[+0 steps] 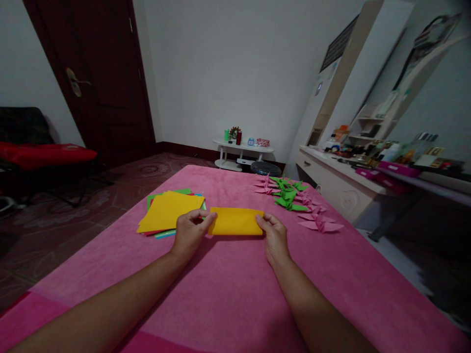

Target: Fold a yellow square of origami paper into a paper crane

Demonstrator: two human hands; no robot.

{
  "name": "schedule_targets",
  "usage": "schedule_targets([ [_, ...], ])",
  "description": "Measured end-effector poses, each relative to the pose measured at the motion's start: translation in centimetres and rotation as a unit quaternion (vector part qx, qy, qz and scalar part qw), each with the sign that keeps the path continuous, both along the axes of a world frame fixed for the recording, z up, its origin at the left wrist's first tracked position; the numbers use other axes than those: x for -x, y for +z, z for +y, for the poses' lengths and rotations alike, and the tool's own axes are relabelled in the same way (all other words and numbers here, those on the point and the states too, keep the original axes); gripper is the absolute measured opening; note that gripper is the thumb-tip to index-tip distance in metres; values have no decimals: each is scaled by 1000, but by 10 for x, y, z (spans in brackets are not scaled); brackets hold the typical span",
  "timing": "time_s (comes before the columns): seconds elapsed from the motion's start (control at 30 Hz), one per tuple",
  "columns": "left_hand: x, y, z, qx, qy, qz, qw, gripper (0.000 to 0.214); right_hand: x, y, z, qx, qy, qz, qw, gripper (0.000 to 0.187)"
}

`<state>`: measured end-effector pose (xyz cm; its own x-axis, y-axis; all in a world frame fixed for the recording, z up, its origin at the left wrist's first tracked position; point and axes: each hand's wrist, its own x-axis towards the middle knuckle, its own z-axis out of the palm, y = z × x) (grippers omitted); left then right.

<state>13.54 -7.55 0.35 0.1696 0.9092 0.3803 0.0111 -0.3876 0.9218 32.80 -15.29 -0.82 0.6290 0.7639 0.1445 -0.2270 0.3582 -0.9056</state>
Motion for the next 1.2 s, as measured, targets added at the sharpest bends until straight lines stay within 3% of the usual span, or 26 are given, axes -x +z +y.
schedule_targets([
  [0.23, -1, -3, 1, -33, 23, 6, 999, 24, 3, 0, 0, 5, -24, -10, 1000, 24],
  [0.37, -2, 4, -4, -19, 12, -46, 999, 20, 4, 5, -1, 13, -39, -19, 999, 25],
  [0.47, -1, 13, -13, 16, -26, -45, 999, 29, -3, 12, -3, 53, -46, -63, 996, 25],
  [0.57, 1, 15, -20, 31, -56, 17, 998, 31, -14, 17, -6, 115, -46, -139, 983, 25],
  [0.7, 1, 5, -23, 1, -83, 142, 986, 28, -26, 10, -9, 213, -70, -277, 934, 25],
  [0.87, 2, -4, -21, -93, -76, 319, 940, 19, -27, -1, -11, 323, -89, -462, 821, 23],
  [0.93, 3, -4, -21, -110, -74, 368, 920, 18, -25, 0, -11, 343, -94, -498, 791, 23],
  [1.0, 4, -4, -21, -141, -75, 392, 906, 19, -23, 1, -12, 358, -94, -517, 772, 23],
  [1.1, 2, -4, -19, -252, -86, 394, 880, 30, -22, 3, -12, 370, -93, -531, 757, 23],
  [1.2, -2, -3, -14, -366, -171, 417, 814, 50, -22, 4, -11, 376, -89, -530, 755, 24],
])
